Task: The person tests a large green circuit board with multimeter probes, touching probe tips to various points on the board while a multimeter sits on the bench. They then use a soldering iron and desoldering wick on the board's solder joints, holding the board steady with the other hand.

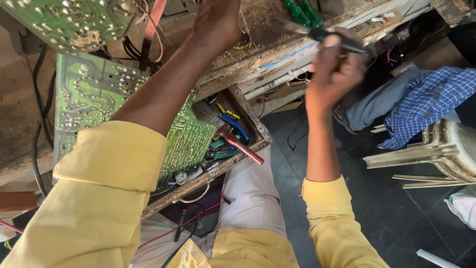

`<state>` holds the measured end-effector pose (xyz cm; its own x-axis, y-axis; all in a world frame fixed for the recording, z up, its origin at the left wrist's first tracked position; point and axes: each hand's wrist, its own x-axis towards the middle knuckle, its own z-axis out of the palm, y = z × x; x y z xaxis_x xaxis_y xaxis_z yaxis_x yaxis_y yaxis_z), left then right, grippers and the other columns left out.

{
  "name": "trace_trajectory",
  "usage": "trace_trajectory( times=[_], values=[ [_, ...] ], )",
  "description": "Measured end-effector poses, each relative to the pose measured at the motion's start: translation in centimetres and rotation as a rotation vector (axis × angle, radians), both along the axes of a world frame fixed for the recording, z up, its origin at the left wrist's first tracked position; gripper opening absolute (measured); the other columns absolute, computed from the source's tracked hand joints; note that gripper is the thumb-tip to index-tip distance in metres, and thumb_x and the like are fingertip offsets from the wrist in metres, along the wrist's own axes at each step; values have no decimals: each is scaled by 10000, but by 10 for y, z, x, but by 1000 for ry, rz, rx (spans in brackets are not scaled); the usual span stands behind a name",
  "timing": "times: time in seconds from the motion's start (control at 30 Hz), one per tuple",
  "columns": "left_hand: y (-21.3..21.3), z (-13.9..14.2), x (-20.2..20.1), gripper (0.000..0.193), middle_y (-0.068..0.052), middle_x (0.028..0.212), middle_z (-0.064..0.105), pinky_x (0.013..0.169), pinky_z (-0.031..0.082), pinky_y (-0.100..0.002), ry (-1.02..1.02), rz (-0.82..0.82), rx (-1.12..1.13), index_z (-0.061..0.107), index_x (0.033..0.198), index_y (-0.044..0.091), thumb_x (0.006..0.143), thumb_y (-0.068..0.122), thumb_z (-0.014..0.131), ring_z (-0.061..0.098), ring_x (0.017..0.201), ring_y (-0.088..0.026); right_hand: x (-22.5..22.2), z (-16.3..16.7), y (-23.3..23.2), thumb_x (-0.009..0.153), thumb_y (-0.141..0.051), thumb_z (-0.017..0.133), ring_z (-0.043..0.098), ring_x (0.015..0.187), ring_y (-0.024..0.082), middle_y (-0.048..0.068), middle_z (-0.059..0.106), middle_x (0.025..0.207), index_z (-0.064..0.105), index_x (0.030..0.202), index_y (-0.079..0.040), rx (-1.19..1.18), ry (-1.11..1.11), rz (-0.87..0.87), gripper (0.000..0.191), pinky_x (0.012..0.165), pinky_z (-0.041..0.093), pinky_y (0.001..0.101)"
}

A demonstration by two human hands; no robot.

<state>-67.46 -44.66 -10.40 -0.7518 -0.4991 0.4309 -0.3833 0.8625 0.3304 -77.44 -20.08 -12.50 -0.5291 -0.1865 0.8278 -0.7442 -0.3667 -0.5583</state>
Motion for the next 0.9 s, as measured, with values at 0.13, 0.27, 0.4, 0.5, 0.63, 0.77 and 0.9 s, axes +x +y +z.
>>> trace_trajectory(
  times=[0.13,0.27,0.4,0.5,0.63,0.77,0.9],
  values=[
    [-3,1,2,351,-301,1132,656,900,512,-523,-14,36,12,651,1111,-22,762,-58,672,621,1115,-472,19,-6,-18,1116,-151,644,600,744,99,48,669,872,672,1196,38,157,94,-6,208,644,436,234],
    [-2,-2,1,350,-303,1150,647,874,531,-522,-46,78,60,648,1107,-18,761,-60,675,618,1118,-476,30,-12,-29,1135,-153,644,669,945,119,100,694,1108,655,1222,63,174,94,84,233,830,581,274],
    [-5,-3,2,367,-280,1148,660,856,531,-533,-39,65,75,642,1115,-2,755,-66,680,623,1120,-463,31,-12,-35,1134,-153,639,676,974,123,108,684,1145,658,1210,69,196,156,47,235,845,591,291],
    [-7,-3,3,347,-269,1157,666,873,537,-525,-72,72,92,644,1118,11,780,-49,694,628,1137,-452,31,-11,-37,1131,-161,627,684,970,129,123,669,1183,654,1196,68,202,159,70,239,809,594,286],
    [-5,-6,2,421,-281,1139,651,806,551,-518,-42,91,83,611,1157,5,757,-65,723,635,1093,-452,33,-12,-38,1163,-178,618,694,962,153,96,667,1172,649,1237,61,212,163,53,252,825,585,315],
    [-7,-8,1,395,-259,1150,663,856,557,-498,-75,88,77,621,1142,11,769,-57,733,647,1115,-430,33,-13,-41,1156,-196,595,674,877,142,94,631,1185,634,1222,54,185,118,103,261,724,569,309],
    [-8,-9,2,401,-246,1144,671,867,544,-509,-62,65,65,619,1143,15,762,-51,726,642,1120,-427,33,-14,-43,1145,-199,597,659,815,120,84,625,1138,629,1228,64,194,65,125,278,688,538,306]
  ],
)
